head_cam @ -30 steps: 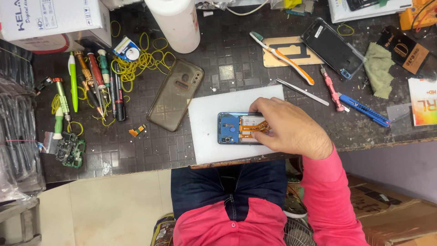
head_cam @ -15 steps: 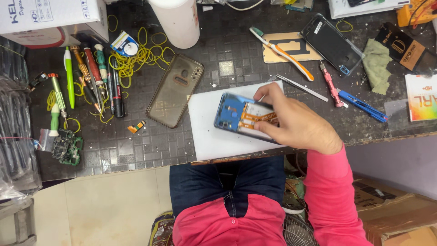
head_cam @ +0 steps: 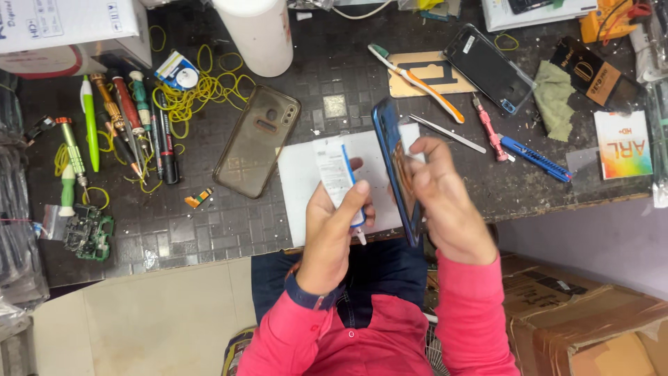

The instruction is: The person disassembles a smartphone by unscrewing screws and prying open the back cover. They remove the battery and then apply adhesive to the back cover before placing it back on the phone.

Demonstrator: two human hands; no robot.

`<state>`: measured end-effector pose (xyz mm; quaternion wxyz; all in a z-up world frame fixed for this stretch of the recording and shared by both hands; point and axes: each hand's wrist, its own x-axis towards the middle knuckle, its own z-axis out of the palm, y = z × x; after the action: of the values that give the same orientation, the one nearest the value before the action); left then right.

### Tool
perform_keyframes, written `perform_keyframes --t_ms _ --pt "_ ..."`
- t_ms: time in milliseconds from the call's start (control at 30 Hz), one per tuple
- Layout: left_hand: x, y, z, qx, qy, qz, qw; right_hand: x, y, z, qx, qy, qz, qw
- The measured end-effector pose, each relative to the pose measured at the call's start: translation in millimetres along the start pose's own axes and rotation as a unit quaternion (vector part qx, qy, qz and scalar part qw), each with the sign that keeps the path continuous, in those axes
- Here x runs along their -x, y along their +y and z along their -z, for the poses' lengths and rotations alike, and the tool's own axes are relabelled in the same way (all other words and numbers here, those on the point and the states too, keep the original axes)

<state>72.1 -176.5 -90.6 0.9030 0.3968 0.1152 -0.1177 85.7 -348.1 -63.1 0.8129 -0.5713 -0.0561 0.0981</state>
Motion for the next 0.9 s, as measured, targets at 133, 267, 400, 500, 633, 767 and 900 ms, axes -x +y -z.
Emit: perform_keyframes --t_ms 133,267,400,500,633,767,900 --pt "-11 -1 -3 -0.009 -0.020 -0.049 0.999 15 5 -5 -0.057 -0.052 -0.042 0.996" --pt "-11 8 0 -0.010 -0.060 -0.003 0.998 19 2 -15 -0.074 -0.096 -0.045 0.992" --pt "-10 22 -8 -0.020 -0.027 0.032 0.999 22 0 -18 -0.074 -0.072 -0.120 0.987" --pt "-8 35 -11 -0.037 -0.006 0.091 0.995 22 8 -16 -0.180 -0.079 -0.142 0.970" --pt "-6 46 -9 -0.052 -0.024 0.100 0.993 25 19 -10 -0.292 -0.111 -0.124 0.942" --pt "-8 47 -8 -0.086 -0.019 0.026 0.996 25 27 -8 -0.259 -0.112 -0.125 0.951" --pt "-13 49 -5 -0.128 -0.018 -0.026 0.991 32 31 -18 -0.135 0.048 -0.173 0.974"
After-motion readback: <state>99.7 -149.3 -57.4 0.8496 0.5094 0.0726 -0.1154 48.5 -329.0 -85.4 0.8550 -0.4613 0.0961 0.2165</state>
